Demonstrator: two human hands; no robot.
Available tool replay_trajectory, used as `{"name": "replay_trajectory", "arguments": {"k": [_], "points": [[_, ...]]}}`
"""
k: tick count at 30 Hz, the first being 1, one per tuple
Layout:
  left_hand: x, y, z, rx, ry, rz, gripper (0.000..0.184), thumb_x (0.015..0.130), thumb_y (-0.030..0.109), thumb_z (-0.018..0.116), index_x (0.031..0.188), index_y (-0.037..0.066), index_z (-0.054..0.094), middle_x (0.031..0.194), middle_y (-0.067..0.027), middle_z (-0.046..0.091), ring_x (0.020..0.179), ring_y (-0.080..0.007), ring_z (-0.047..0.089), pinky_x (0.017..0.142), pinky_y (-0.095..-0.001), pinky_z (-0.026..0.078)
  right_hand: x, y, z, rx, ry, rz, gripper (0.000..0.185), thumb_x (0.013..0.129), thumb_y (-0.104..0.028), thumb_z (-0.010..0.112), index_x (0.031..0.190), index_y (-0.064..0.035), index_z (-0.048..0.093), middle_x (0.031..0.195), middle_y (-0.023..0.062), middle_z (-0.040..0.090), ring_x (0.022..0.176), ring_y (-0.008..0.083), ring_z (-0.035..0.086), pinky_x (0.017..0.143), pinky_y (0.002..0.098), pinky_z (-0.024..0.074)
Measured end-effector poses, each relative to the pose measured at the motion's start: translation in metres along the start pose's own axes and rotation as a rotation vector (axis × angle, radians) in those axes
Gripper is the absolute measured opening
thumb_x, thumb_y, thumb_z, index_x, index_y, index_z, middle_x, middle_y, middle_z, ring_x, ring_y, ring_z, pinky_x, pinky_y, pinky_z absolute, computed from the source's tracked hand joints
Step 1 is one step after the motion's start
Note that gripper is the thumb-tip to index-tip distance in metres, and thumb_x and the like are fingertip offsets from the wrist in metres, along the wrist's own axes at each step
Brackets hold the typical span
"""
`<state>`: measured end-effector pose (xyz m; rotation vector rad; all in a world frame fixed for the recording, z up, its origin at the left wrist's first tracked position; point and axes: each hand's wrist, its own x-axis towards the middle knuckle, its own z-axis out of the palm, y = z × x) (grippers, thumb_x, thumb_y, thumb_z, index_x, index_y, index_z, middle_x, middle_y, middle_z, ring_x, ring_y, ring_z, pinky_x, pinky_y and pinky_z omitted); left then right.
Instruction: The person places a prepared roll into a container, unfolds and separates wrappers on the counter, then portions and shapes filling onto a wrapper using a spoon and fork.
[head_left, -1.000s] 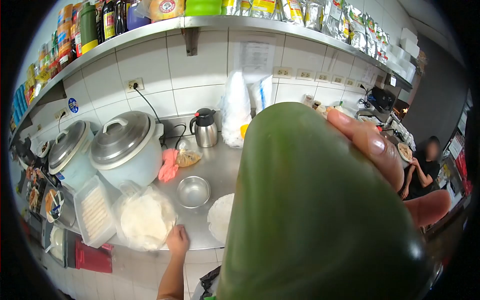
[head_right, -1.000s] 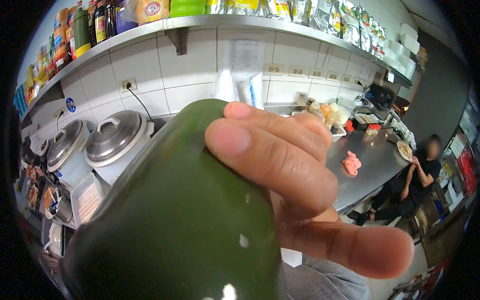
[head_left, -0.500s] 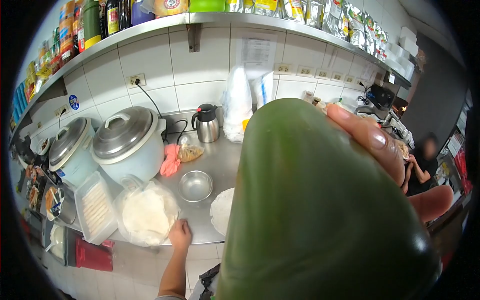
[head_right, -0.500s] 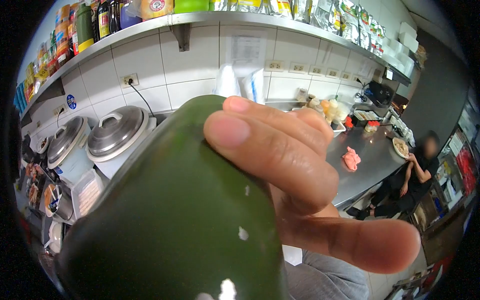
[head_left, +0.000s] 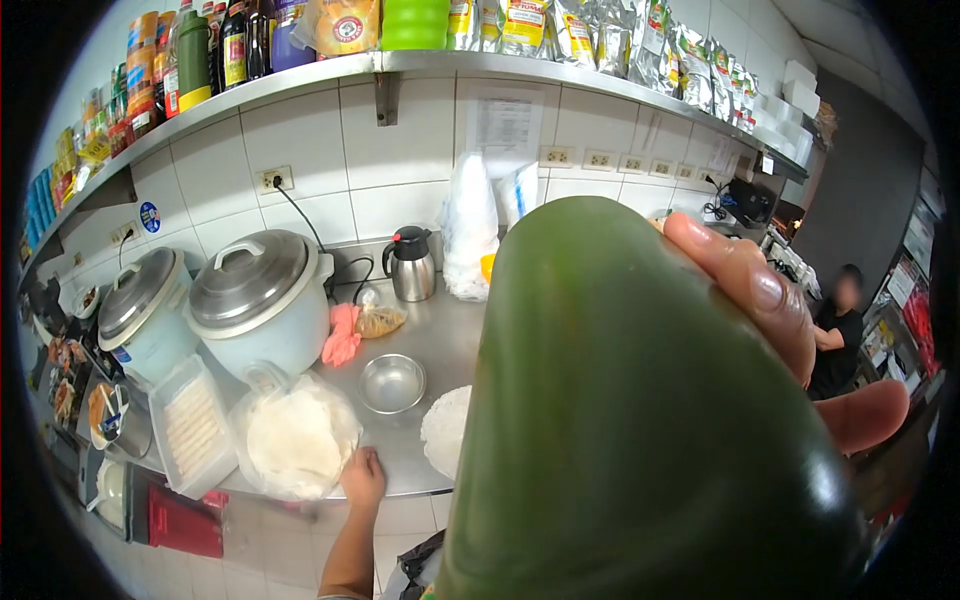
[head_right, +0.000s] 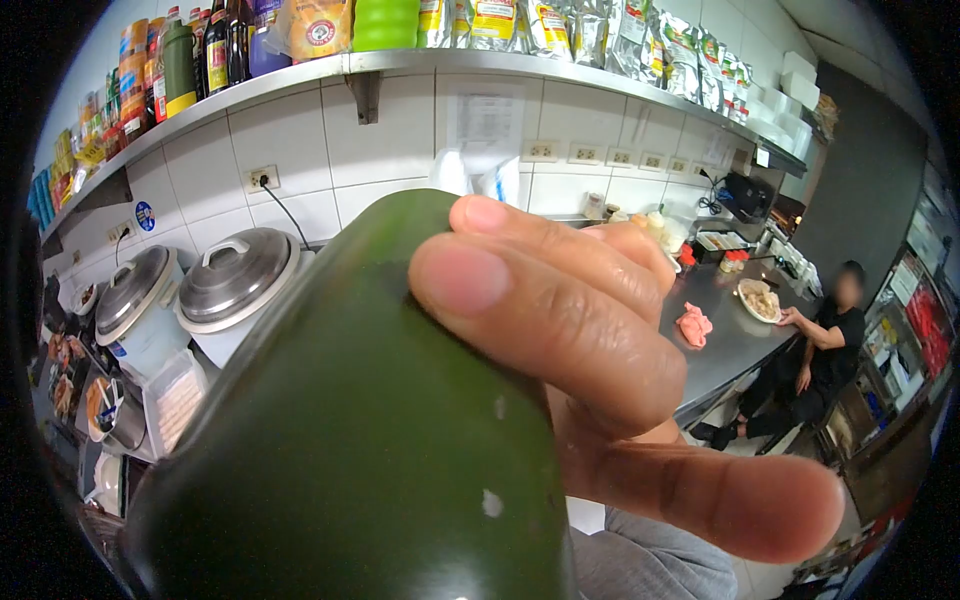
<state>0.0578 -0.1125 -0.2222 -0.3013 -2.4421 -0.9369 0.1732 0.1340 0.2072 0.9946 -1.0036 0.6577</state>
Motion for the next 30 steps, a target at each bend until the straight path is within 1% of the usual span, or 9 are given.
{"name": "replay_trajectory", "arguments": {"k": [10, 14, 16, 30], "points": [[-0.001, -0.004, 0.004, 0.031, -0.011, -0.001, 0.004, 0.087, 0.01, 0.059, 0.088, 0.008, 0.062, 0.078, -0.0164, 0.066, 0.072, -0.0388, 0.063, 0.065, -0.0497, 0.048, 0.011, -0.009, 0.0, -0.011, -0.018, -0.013, 0.113, 0.075, -0.017, 0.083, 0.153, -0.0086, 0.001, 0.123, 0.0217, 0.056, 0.102, 0.0289, 0.06, 0.092, 0.0396, 0.0479], [0.0, -0.003, 0.003, 0.018, 0.014, 0.029, 0.004, 0.087, 0.01, 0.059, 0.088, 0.008, 0.062, 0.078, -0.0169, 0.066, 0.072, -0.0394, 0.063, 0.065, -0.0503, 0.048, 0.015, -0.012, 0.001, -0.014, -0.022, -0.016, 0.114, 0.074, -0.017, 0.083, 0.153, -0.0084, 0.002, 0.124, 0.0216, 0.055, 0.103, 0.0291, 0.06, 0.093, 0.0398, 0.0476], [-0.002, -0.005, 0.005, 0.023, -0.014, 0.007, 0.004, 0.088, 0.011, 0.059, 0.088, 0.008, 0.062, 0.077, -0.0174, 0.065, 0.072, -0.0399, 0.063, 0.065, -0.0512, 0.048, 0.017, -0.014, 0.001, -0.012, -0.027, -0.017, 0.114, 0.074, -0.017, 0.084, 0.153, -0.0083, 0.002, 0.125, 0.0216, 0.055, 0.104, 0.0291, 0.06, 0.094, 0.0399, 0.0475], [-0.003, -0.011, 0.008, -0.001, 0.008, 0.022, 0.007, 0.088, 0.013, 0.056, 0.086, 0.008, 0.062, 0.077, -0.0185, 0.064, 0.072, -0.0408, 0.062, 0.065, -0.0522, 0.047, 0.026, -0.027, 0.001, -0.021, -0.064, -0.024, 0.116, 0.072, -0.017, 0.086, 0.153, -0.0075, 0.004, 0.129, 0.0215, 0.053, 0.109, 0.0296, 0.059, 0.097, 0.0405, 0.0464]]}}
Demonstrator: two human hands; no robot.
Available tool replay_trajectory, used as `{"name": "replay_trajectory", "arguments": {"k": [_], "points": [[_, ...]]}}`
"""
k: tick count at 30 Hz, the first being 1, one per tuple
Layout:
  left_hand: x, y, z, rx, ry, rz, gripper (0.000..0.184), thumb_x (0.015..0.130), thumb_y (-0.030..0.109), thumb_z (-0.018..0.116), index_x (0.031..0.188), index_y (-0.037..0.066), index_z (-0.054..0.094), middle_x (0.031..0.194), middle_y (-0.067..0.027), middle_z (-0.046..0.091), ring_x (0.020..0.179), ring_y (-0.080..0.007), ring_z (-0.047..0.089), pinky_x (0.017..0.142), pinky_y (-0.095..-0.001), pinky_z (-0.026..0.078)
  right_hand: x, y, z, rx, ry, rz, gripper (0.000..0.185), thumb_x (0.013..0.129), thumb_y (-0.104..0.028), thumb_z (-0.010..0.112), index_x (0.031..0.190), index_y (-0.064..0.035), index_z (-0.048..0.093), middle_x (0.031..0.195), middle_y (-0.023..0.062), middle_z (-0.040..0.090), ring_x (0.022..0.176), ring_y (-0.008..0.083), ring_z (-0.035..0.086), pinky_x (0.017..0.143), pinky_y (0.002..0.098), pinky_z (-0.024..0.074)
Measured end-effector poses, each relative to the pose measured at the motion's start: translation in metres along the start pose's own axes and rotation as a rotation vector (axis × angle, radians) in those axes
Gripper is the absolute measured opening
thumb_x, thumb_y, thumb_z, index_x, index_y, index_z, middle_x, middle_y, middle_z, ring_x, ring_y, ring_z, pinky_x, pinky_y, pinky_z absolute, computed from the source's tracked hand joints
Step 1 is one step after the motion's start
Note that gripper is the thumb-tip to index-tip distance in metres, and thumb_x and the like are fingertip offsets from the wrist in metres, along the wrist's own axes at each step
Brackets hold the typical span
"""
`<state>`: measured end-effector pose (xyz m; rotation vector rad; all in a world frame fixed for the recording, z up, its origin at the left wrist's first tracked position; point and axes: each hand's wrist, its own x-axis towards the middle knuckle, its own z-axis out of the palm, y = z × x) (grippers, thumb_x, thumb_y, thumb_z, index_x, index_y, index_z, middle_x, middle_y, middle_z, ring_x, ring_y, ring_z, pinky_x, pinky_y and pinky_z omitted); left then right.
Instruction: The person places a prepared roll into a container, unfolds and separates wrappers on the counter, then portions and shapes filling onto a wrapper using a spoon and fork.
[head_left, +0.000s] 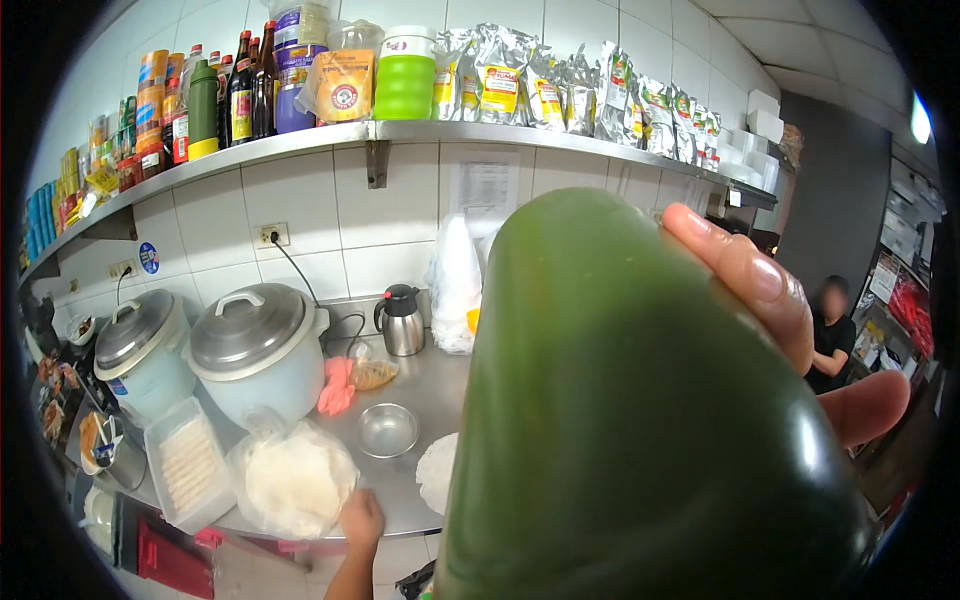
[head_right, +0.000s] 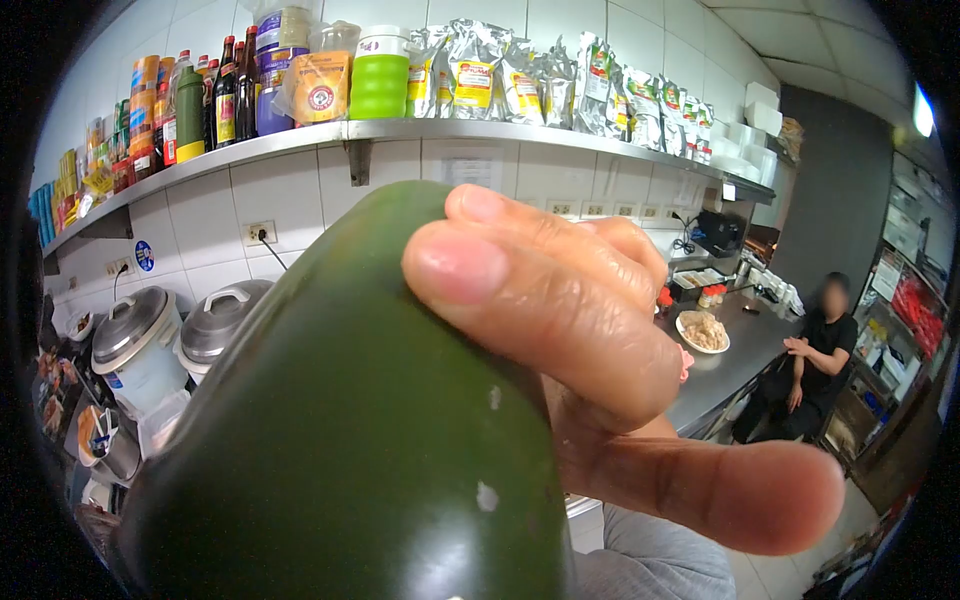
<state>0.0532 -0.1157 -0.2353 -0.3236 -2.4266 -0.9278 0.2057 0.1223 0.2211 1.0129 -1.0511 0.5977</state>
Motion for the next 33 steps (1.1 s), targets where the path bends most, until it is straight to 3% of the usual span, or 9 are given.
{"name": "replay_trajectory", "arguments": {"k": [9, 17, 21, 23, 25, 27, 29, 31, 33], "points": [[-0.003, -0.004, 0.003, -0.003, -0.025, -0.009, 0.008, 0.088, 0.013, 0.056, 0.086, 0.008, 0.062, 0.078, -0.0189, 0.064, 0.073, -0.0406, 0.062, 0.065, -0.0522, 0.046, -0.004, -0.001, -0.007, -0.017, -0.039, 0.068, 0.117, 0.07, -0.016, 0.087, 0.153, -0.007, 0.005, 0.131, 0.0215, 0.052, 0.113, 0.03, 0.058, 0.099, 0.041, 0.0457], [0.0, -0.004, 0.0, -0.019, -0.041, -0.005, 0.006, 0.09, 0.012, 0.057, 0.091, 0.009, 0.061, 0.077, -0.0183, 0.064, 0.073, -0.0404, 0.061, 0.065, -0.0517, 0.046, -0.042, 0.017, -0.014, -0.069, -0.188, 0.349, 0.118, 0.069, -0.016, 0.089, 0.153, -0.0066, 0.006, 0.133, 0.0214, 0.05, 0.115, 0.0303, 0.058, 0.1, 0.0413, 0.0451], [-0.003, -0.007, 0.004, 0.08, -0.076, -0.042, 0.008, 0.09, 0.016, 0.058, 0.093, 0.01, 0.062, 0.079, -0.0186, 0.065, 0.074, -0.0411, 0.062, 0.066, -0.0519, 0.047, -0.082, 0.033, -0.021, -0.086, -0.247, 0.594, 0.119, 0.068, -0.016, 0.089, 0.153, -0.0063, 0.007, 0.134, 0.0214, 0.05, 0.117, 0.0304, 0.058, 0.101, 0.0415, 0.0448], [-0.001, -0.002, -0.002, -0.014, -0.06, -0.024, 0.01, 0.089, 0.013, 0.06, 0.097, 0.01, 0.063, 0.082, -0.0158, 0.067, 0.076, -0.0386, 0.063, 0.069, -0.0496, 0.048, -0.108, 0.046, -0.026, -0.097, -0.259, 0.738, 0.119, 0.068, -0.016, 0.089, 0.153, -0.0062, 0.007, 0.135, 0.0214, 0.05, 0.118, 0.0305, 0.058, 0.102, 0.0416, 0.0447], [0.001, 0.003, -0.005, 0.031, -0.069, -0.03, 0.01, 0.089, 0.012, 0.06, 0.098, 0.01, 0.064, 0.083, -0.0149, 0.067, 0.076, -0.0374, 0.063, 0.069, -0.0484, 0.049, -0.146, 0.071, -0.031, -0.144, -0.291, 0.871, 0.128, 0.059, -0.018, 0.094, 0.153, -0.0057, 0.008, 0.138, 0.0194, 0.045, 0.121, 0.0296, 0.055, 0.104, 0.0432, 0.044], [0.002, 0.002, -0.005, 0.008, -0.092, -0.044, 0.011, 0.088, 0.011, 0.06, 0.099, 0.011, 0.063, 0.084, -0.0146, 0.067, 0.076, -0.0365, 0.064, 0.068, -0.0472, 0.049, -0.181, 0.075, -0.016, -0.043, -0.203, 1.244, 0.124, 0.061, -0.017, 0.093, 0.152, -0.0032, 0.009, 0.135, 0.0181, 0.048, 0.12, 0.0277, 0.055, 0.101, 0.0414, 0.0465], [0.002, 0.002, -0.006, 0.021, -0.093, -0.061, 0.011, 0.088, 0.011, 0.061, 0.099, 0.011, 0.063, 0.084, -0.0136, 0.067, 0.075, -0.0351, 0.064, 0.068, -0.0461, 0.049, -0.261, 0.093, -0.03, -0.068, -0.309, 1.423, 0.116, 0.065, -0.014, 0.09, 0.15, -0.0023, 0.013, 0.132, 0.0173, 0.048, 0.116, 0.0265, 0.056, 0.1, 0.0404, 0.0466], [0.003, 0.003, -0.006, 0.039, -0.075, -0.018, 0.008, 0.09, 0.012, 0.061, 0.097, 0.01, 0.064, 0.082, -0.011, 0.067, 0.072, -0.0311, 0.064, 0.066, -0.0428, 0.05, -0.314, 0.096, -0.019, 0.091, -0.219, 1.688, 0.109, 0.065, -0.012, 0.089, 0.147, 0.0, 0.019, 0.132, 0.0173, 0.048, 0.116, 0.0262, 0.055, 0.101, 0.0391, 0.0449], [0.002, 0.0, -0.005, 0.061, -0.051, -0.01, 0.007, 0.09, 0.011, 0.061, 0.096, 0.01, 0.063, 0.081, -0.0114, 0.067, 0.07, -0.0312, 0.064, 0.065, -0.0425, 0.049, -0.379, 0.106, -0.016, 0.085, -0.255, 1.723, 0.108, 0.064, -0.012, 0.089, 0.146, 0.0008, 0.021, 0.132, 0.0178, 0.048, 0.119, 0.0267, 0.053, 0.102, 0.0384, 0.0442]]}}
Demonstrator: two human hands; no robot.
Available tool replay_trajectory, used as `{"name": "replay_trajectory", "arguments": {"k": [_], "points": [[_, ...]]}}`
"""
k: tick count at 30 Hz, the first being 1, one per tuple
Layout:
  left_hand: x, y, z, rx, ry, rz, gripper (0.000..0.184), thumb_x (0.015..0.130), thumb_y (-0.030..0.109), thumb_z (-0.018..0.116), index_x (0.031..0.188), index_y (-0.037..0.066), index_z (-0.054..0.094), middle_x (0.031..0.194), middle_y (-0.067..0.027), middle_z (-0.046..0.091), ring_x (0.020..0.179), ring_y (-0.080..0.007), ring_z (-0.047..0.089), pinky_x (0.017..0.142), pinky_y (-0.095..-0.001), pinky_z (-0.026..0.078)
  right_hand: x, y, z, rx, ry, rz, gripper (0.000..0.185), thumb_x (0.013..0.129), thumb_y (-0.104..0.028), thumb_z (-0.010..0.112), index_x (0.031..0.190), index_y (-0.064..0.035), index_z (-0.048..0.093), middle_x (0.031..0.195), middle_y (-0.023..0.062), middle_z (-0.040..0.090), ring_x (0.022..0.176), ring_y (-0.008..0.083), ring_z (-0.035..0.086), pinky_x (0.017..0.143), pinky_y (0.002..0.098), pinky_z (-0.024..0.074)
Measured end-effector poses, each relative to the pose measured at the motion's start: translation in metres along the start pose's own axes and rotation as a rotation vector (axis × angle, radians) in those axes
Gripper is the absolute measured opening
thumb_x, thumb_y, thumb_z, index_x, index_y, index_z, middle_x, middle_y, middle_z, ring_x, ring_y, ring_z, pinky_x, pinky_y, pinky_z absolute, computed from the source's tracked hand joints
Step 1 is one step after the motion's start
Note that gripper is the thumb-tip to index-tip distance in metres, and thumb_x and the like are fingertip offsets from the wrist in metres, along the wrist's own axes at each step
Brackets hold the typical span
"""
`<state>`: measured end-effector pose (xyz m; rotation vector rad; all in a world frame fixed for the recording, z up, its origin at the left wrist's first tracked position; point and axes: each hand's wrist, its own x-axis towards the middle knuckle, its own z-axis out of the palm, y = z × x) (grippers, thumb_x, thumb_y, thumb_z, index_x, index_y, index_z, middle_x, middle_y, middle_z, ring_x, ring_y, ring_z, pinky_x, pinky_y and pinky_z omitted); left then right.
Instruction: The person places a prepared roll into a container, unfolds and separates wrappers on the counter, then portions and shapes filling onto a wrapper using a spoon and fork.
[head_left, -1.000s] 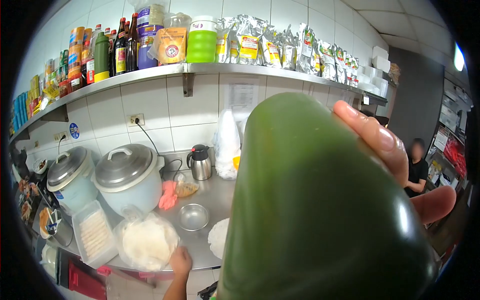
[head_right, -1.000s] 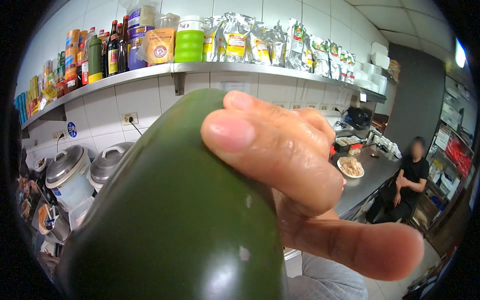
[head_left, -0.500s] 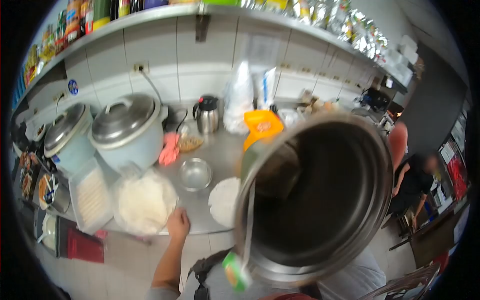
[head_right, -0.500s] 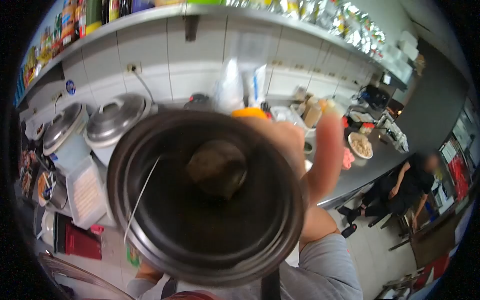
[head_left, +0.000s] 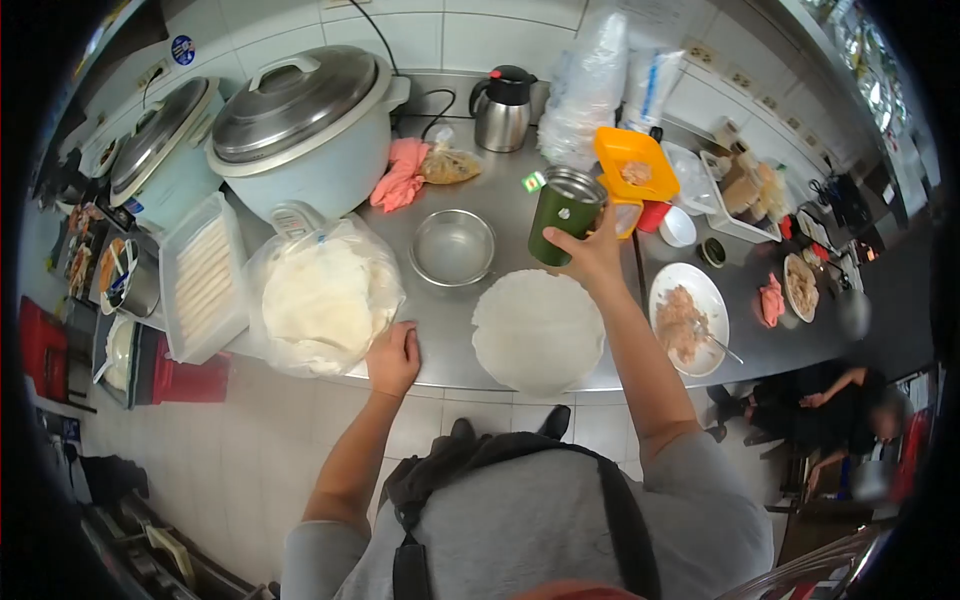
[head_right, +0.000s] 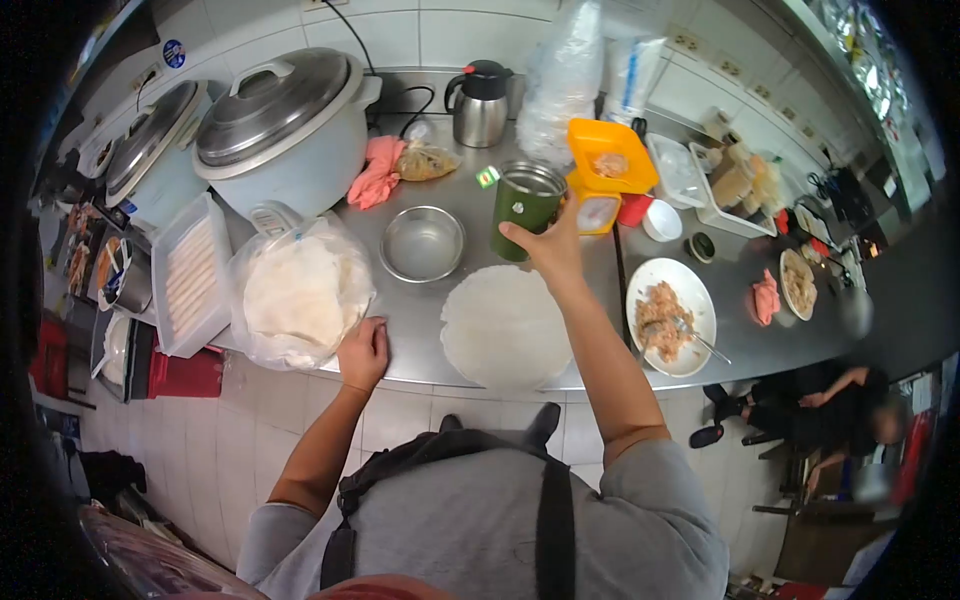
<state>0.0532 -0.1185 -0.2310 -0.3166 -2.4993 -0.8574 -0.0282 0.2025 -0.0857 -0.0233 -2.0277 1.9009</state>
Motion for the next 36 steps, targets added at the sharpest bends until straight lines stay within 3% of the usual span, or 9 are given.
{"name": "replay_trajectory", "arguments": {"k": [2, 9, 13, 18, 20, 24, 26, 33, 36], "points": [[0.0, 0.001, 0.0, -0.005, -0.025, -0.01, 0.006, 0.089, 0.01, 0.062, 0.095, 0.01, 0.063, 0.08, -0.0117, 0.066, 0.07, -0.0313, 0.064, 0.064, -0.0423, 0.049, 0.022, 0.044, 0.007, -0.03, -0.008, 0.042, 0.107, 0.063, -0.011, 0.09, 0.145, 0.0016, 0.022, 0.131, 0.0183, 0.048, 0.121, 0.0272, 0.052, 0.102, 0.0377, 0.0435], [0.004, 0.008, -0.004, -0.012, -0.031, -0.043, 0.007, 0.088, 0.008, 0.063, 0.095, 0.009, 0.063, 0.08, -0.0114, 0.066, 0.07, -0.0318, 0.063, 0.063, -0.0426, 0.049, 0.114, 0.112, 0.039, -0.355, 0.254, -0.271, 0.108, 0.06, -0.015, 0.09, 0.143, 0.0028, 0.023, 0.134, 0.0271, 0.047, 0.125, 0.0398, 0.049, 0.106, 0.0428, 0.0402], [0.005, 0.007, -0.005, 0.01, -0.041, -0.034, 0.008, 0.087, 0.006, 0.063, 0.094, 0.009, 0.063, 0.079, -0.0115, 0.066, 0.07, -0.0317, 0.063, 0.063, -0.0429, 0.048, 0.121, 0.141, 0.049, -0.443, 0.311, -0.134, 0.11, 0.059, -0.016, 0.091, 0.143, 0.0023, 0.023, 0.135, 0.0279, 0.046, 0.127, 0.0399, 0.048, 0.107, 0.0428, 0.0396], [0.002, 0.006, -0.002, 0.033, -0.067, -0.059, 0.01, 0.086, 0.007, 0.063, 0.096, 0.011, 0.064, 0.082, -0.0081, 0.066, 0.072, -0.0303, 0.063, 0.065, -0.0411, 0.05, 0.112, 0.184, 0.042, -0.411, 0.302, -0.117, 0.124, 0.059, -0.019, 0.092, 0.15, 0.0044, 0.011, 0.147, 0.0282, 0.031, 0.132, 0.0404, 0.042, 0.111, 0.0414, 0.0373], [0.002, 0.007, -0.002, 0.018, -0.085, -0.06, 0.01, 0.087, 0.008, 0.062, 0.097, 0.011, 0.064, 0.082, -0.0088, 0.066, 0.073, -0.0304, 0.063, 0.065, -0.0414, 0.05, 0.076, 0.148, 0.036, -0.465, 0.3, 0.004, 0.127, 0.061, -0.02, 0.092, 0.152, 0.0019, 0.006, 0.152, 0.0266, 0.024, 0.135, 0.039, 0.039, 0.114, 0.0412, 0.0342], [0.002, 0.005, -0.004, 0.025, -0.072, -0.037, 0.01, 0.089, 0.01, 0.061, 0.098, 0.01, 0.064, 0.082, -0.0099, 0.066, 0.073, -0.0315, 0.063, 0.065, -0.0426, 0.05, -0.022, 0.117, 0.025, -0.149, 0.182, -0.006, 0.109, 0.073, -0.018, 0.084, 0.153, -0.0007, 0.012, 0.15, 0.0238, 0.032, 0.134, 0.038, 0.04, 0.113, 0.0444, 0.0316], [0.003, 0.007, -0.004, 0.041, -0.074, -0.051, 0.011, 0.089, 0.01, 0.061, 0.099, 0.01, 0.064, 0.081, -0.0108, 0.066, 0.072, -0.0318, 0.063, 0.065, -0.043, 0.05, -0.071, 0.095, 0.009, -0.417, 0.103, -0.29, 0.09, 0.082, -0.013, 0.075, 0.152, -0.0003, 0.019, 0.142, 0.0214, 0.043, 0.128, 0.0371, 0.044, 0.108, 0.0452, 0.0355], [0.0, 0.002, 0.001, 0.031, -0.063, -0.007, 0.012, 0.089, 0.012, 0.061, 0.1, 0.013, 0.065, 0.08, -0.0117, 0.066, 0.07, -0.0333, 0.063, 0.064, -0.0435, 0.049, -0.182, 0.093, -0.065, -0.775, 0.115, -0.261, 0.059, 0.09, -0.013, 0.061, 0.14, 0.0033, 0.036, 0.137, 0.0233, 0.046, 0.122, 0.0406, 0.044, 0.106, 0.0467, 0.0316], [0.0, 0.004, 0.002, 0.027, -0.087, 0.014, 0.013, 0.09, 0.012, 0.059, 0.101, 0.013, 0.065, 0.083, -0.0107, 0.068, 0.071, -0.0334, 0.064, 0.064, -0.0429, 0.05, -0.198, 0.116, -0.081, -0.759, 0.196, -0.233, 0.059, 0.089, -0.013, 0.061, 0.14, 0.0035, 0.036, 0.135, 0.0238, 0.047, 0.122, 0.0404, 0.043, 0.106, 0.0464, 0.0322]]}}
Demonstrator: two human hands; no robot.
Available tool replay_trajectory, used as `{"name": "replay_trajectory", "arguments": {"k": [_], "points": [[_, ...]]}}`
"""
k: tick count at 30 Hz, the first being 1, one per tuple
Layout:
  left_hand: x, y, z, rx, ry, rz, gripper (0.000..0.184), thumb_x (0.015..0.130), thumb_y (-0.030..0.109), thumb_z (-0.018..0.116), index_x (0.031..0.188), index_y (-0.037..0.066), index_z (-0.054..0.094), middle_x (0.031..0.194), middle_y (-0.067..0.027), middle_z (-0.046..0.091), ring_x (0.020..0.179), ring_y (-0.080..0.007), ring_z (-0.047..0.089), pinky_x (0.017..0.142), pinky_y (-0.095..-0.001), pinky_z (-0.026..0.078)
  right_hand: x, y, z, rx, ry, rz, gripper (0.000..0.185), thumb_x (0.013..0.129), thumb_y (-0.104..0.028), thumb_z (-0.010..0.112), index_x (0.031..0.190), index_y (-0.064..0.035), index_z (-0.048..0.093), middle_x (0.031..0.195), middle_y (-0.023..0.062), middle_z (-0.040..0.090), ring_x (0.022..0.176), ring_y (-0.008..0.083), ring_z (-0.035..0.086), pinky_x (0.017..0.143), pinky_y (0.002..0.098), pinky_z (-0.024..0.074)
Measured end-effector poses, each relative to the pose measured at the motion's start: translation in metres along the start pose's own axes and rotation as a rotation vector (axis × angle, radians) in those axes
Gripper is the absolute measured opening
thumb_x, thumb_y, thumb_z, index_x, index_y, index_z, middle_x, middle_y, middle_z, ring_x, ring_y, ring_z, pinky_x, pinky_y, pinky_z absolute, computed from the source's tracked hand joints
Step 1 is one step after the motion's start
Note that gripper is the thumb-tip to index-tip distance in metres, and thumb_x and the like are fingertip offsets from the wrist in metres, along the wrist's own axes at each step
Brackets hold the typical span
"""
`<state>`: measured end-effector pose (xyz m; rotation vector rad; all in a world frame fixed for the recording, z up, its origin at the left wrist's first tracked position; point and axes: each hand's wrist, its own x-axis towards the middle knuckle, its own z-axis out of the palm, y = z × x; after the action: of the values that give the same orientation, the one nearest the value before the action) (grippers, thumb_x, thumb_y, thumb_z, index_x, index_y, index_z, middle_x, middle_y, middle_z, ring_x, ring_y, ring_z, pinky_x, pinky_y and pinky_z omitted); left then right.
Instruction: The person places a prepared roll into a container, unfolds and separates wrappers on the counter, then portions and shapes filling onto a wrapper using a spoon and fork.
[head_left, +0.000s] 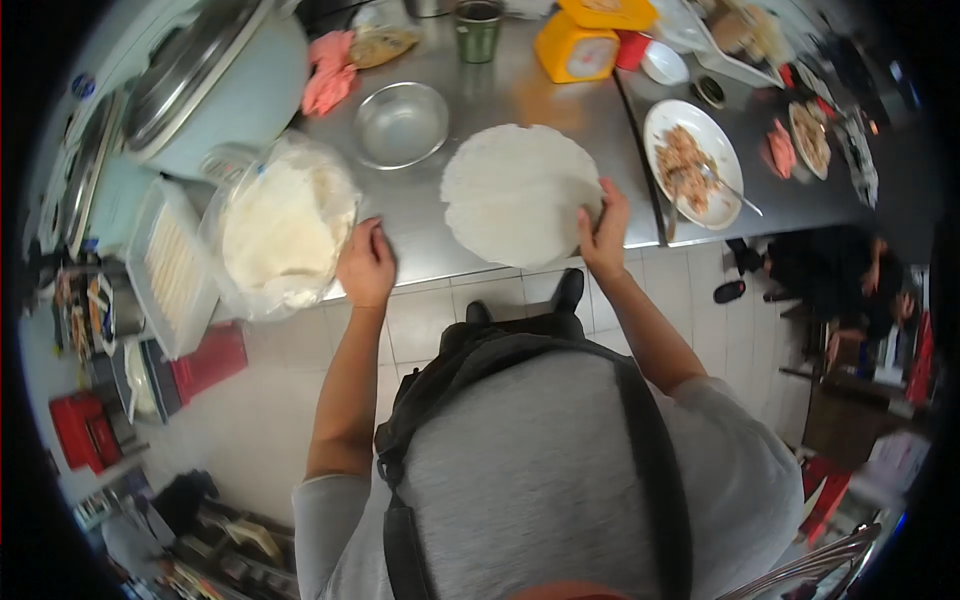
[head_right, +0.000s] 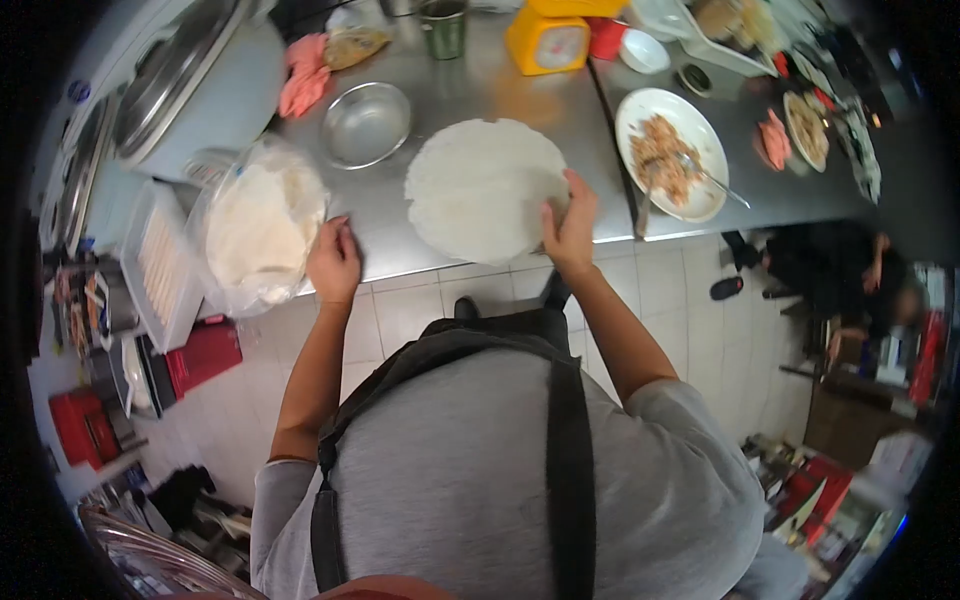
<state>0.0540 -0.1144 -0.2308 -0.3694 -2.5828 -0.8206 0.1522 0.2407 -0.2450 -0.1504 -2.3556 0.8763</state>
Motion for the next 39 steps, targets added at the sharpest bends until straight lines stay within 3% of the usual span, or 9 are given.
{"name": "replay_trajectory", "arguments": {"k": [5, 11, 14, 18, 20, 25, 30, 36, 39], "points": [[-0.001, 0.001, 0.0, -0.007, -0.019, -0.047, 0.012, 0.092, 0.011, 0.059, 0.102, 0.01, 0.065, 0.087, -0.0105, 0.069, 0.074, -0.03, 0.065, 0.067, -0.0399, 0.051, 0.007, -0.02, -0.008, 0.081, 0.071, 0.043, 0.06, 0.085, -0.009, 0.064, 0.139, 0.002, 0.038, 0.134, 0.024, 0.047, 0.12, 0.0407, 0.044, 0.105, 0.0461, 0.0337], [-0.003, -0.002, 0.001, 0.034, -0.059, -0.114, 0.014, 0.092, 0.012, 0.06, 0.105, 0.01, 0.066, 0.085, -0.0094, 0.068, 0.07, -0.0252, 0.064, 0.064, -0.0368, 0.049, 0.025, -0.021, -0.087, -0.15, 0.148, -0.272, 0.028, 0.077, -0.003, 0.071, 0.101, -0.0056, 0.057, 0.106, 0.0142, 0.062, 0.101, 0.0342, 0.056, 0.09, 0.0426, 0.0413], [-0.006, -0.011, 0.009, 0.002, 0.019, -0.086, 0.017, 0.094, 0.016, 0.059, 0.11, 0.015, 0.066, 0.065, -0.0053, 0.057, 0.055, -0.0182, 0.052, 0.054, -0.0349, 0.043, 0.058, 0.04, -0.16, -0.423, 0.191, -0.164, 0.032, 0.075, -0.004, 0.073, 0.103, -0.0065, 0.058, 0.104, 0.0133, 0.063, 0.098, 0.035, 0.057, 0.087, 0.0438, 0.043], [0.001, 0.034, 0.011, -0.37, 0.068, -0.227, 0.026, 0.094, 0.008, 0.059, 0.12, 0.006, 0.059, 0.075, 0.0003, 0.053, 0.06, -0.0102, 0.047, 0.057, -0.0261, 0.04, 0.066, 0.141, -0.245, -0.905, 0.052, 0.086, 0.029, 0.08, -0.013, 0.071, 0.105, -0.0057, 0.057, 0.105, 0.0132, 0.065, 0.099, 0.0352, 0.06, 0.086, 0.0457, 0.0452], [0.008, 0.109, 0.017, -0.479, -0.005, -0.13, 0.029, 0.094, 0.003, 0.059, 0.123, 0.003, 0.055, 0.082, 0.0004, 0.052, 0.07, -0.009, 0.047, 0.063, -0.0232, 0.04, 0.062, 0.184, -0.263, -1.125, -0.322, 0.284, 0.03, 0.086, -0.023, 0.067, 0.107, -0.0064, 0.056, 0.102, 0.013, 0.068, 0.096, 0.0349, 0.064, 0.084, 0.0496, 0.0465], [0.018, 0.265, 0.077, -0.829, -0.636, -0.001, 0.053, 0.092, 0.009, 0.062, 0.139, 0.008, 0.038, 0.086, -0.0036, 0.057, 0.073, -0.0123, 0.057, 0.065, -0.0284, 0.05, 0.078, 0.215, -0.277, -0.747, -0.49, 0.426, 0.027, 0.088, -0.028, 0.065, 0.1, -0.0055, 0.058, 0.088, 0.0172, 0.068, 0.087, 0.0386, 0.065, 0.077, 0.0492, 0.0482], [0.024, 0.34, 0.118, -0.849, -1.141, -0.468, 0.068, 0.088, 0.018, 0.07, 0.138, 0.003, 0.026, 0.092, -0.0106, 0.06, 0.075, -0.0154, 0.06, 0.067, -0.0292, 0.051, 0.091, 0.181, -0.295, -0.546, -0.654, 0.388, 0.02, 0.089, -0.024, 0.064, 0.094, -0.0042, 0.059, 0.081, 0.0229, 0.065, 0.083, 0.0405, 0.063, 0.069, 0.0477, 0.0467], [0.028, 0.361, 0.134, -0.479, -1.013, -0.079, 0.071, 0.084, 0.018, 0.069, 0.137, 0.002, 0.025, 0.087, -0.0175, 0.063, 0.067, -0.0295, 0.065, 0.066, -0.0412, 0.054, 0.086, 0.146, -0.327, -0.394, -0.527, 0.595, 0.011, 0.094, -0.014, 0.056, 0.1, -0.0059, 0.061, 0.066, 0.0111, 0.062, 0.061, 0.0199, 0.06, 0.056, 0.034, 0.0408], [0.045, 0.381, 0.128, -0.135, -1.008, 0.161, 0.064, 0.084, 0.012, 0.06, 0.137, 0.002, 0.026, 0.086, -0.0242, 0.065, 0.073, -0.0408, 0.066, 0.07, -0.0491, 0.052, 0.065, 0.159, -0.32, 0.194, -0.229, 0.678, 0.017, 0.099, -0.013, 0.05, 0.112, -0.0065, 0.06, 0.074, 0.0048, 0.065, 0.063, 0.007, 0.056, 0.053, 0.0238, 0.0364]]}}
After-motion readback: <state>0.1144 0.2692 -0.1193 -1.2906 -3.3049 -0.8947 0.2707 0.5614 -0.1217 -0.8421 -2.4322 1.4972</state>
